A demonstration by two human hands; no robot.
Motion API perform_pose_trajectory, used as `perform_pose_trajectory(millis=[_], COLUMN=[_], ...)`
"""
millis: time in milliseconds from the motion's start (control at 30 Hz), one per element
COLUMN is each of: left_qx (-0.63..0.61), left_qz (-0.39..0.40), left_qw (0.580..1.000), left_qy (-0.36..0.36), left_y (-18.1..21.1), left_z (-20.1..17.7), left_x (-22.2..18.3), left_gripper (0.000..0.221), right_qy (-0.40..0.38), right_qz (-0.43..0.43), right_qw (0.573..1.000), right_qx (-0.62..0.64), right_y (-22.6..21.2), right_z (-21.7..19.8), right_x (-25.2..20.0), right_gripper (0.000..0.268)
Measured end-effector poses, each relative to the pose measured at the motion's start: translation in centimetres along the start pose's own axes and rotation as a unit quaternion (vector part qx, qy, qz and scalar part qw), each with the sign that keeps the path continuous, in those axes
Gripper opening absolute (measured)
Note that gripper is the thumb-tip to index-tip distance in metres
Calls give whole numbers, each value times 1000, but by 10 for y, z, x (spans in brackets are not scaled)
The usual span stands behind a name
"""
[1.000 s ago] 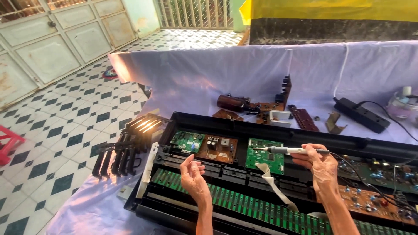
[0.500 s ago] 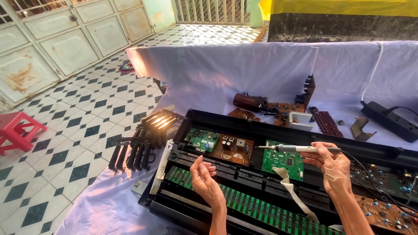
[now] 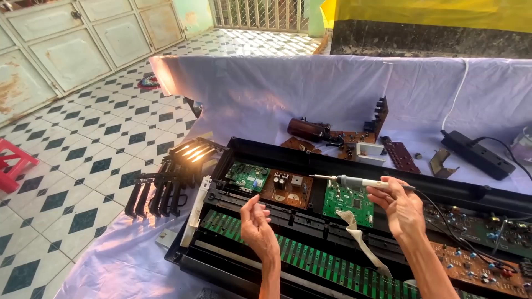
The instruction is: Soldering components and testing circuits on boards inside an electronic keyboard
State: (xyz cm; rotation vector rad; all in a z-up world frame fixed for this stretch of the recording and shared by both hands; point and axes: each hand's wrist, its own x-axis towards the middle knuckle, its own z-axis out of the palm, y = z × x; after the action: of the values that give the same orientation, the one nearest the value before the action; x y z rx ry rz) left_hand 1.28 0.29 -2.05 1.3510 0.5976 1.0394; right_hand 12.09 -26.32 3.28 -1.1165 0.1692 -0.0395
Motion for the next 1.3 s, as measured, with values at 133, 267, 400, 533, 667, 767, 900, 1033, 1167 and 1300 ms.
perform_pose_trajectory(millis=[133, 267, 400, 533, 667, 767, 900, 1033, 1167, 1300], left_qx=[-51, -27, 18, -13, 19, 75, 91, 98, 132, 164], left_qz=[39, 61, 72, 90, 77, 86, 104, 116, 175, 234], left_qw=[995, 993, 995, 995, 997, 993, 990, 988, 975, 957], left_qy=[81, 97, 73, 48, 22, 3, -11, -28, -34, -47], left_y=[29, 11, 5, 8, 35, 35, 33, 37, 27, 26], left_z=[-5, -10, -6, -3, 0, -1, 1, -1, 1, -2], left_x=[-6, 5, 4, -4, -18, -21, -22, -27, -27, -30], left_gripper=[27, 29, 29, 25, 24, 22, 23, 24, 23, 20], right_qy=[-44, -8, 44, 51, 59, 70, 67, 52, -13, -16], right_qz=[-43, -71, -109, -154, -156, -161, -198, -208, -248, -306], right_qw=[998, 997, 993, 987, 986, 984, 977, 974, 964, 947], right_qx=[22, -3, 9, 14, -7, -7, 53, 67, 99, 95], right_y=[29, 47, 41, 26, -23, -56, -98, -138, -181, -223], right_z=[7, 9, -20, -37, -32, -55, -107, -138, -149, -161], right_x=[37, 59, 56, 20, -43, -70, -91, -106, -119, -147], right_gripper=[41, 35, 25, 27, 28, 24, 16, 16, 19, 13])
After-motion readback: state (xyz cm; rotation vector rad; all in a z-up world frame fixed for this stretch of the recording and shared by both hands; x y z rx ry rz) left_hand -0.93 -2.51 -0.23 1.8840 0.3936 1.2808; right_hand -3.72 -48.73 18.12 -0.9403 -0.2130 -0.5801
